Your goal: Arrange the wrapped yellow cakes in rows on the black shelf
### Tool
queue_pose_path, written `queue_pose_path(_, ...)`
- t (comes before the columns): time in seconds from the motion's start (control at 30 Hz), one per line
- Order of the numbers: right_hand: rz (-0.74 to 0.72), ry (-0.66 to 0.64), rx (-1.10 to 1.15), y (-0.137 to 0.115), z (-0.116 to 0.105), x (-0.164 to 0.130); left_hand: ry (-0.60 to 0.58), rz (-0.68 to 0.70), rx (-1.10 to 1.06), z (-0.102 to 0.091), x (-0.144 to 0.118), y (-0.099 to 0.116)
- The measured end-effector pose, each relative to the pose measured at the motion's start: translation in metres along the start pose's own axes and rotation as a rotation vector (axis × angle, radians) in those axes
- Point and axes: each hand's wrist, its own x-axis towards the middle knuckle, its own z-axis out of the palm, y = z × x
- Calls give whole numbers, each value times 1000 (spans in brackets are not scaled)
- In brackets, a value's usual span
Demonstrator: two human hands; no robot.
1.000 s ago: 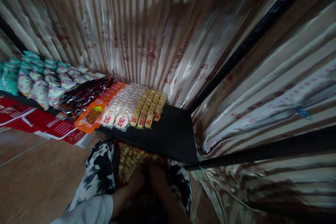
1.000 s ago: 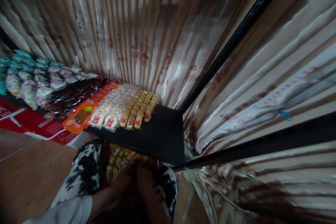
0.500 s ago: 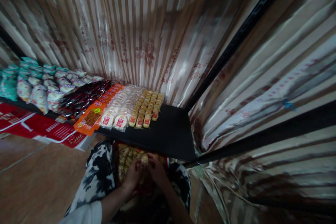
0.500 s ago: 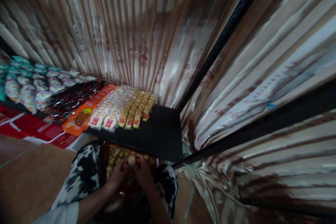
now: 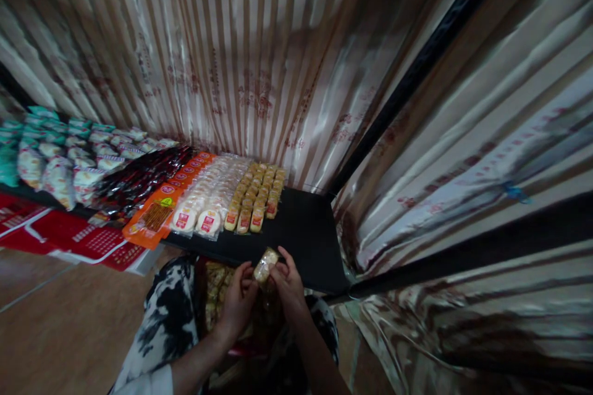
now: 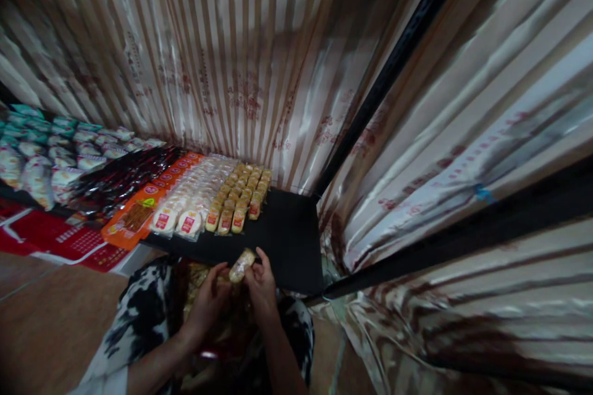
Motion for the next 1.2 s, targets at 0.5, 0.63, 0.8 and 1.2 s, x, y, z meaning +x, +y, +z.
queue_pose_path(0.5, -43, -34, -181, -27, -2, 7, -77, -500, -599, -2, 29, 32)
queue_pose_path(0.63, -85, 39, -326, -20, -4, 15, -64, -632, -687, -5, 38, 43)
queue_pose_path(0.8, -206, 97, -471, -12, -8, 21, -42, -742, -683, -3, 49, 44)
queue_pose_path(1.2, -618, -233, -1023, -60, -5, 13, -286, -170, 100, -4, 80, 51)
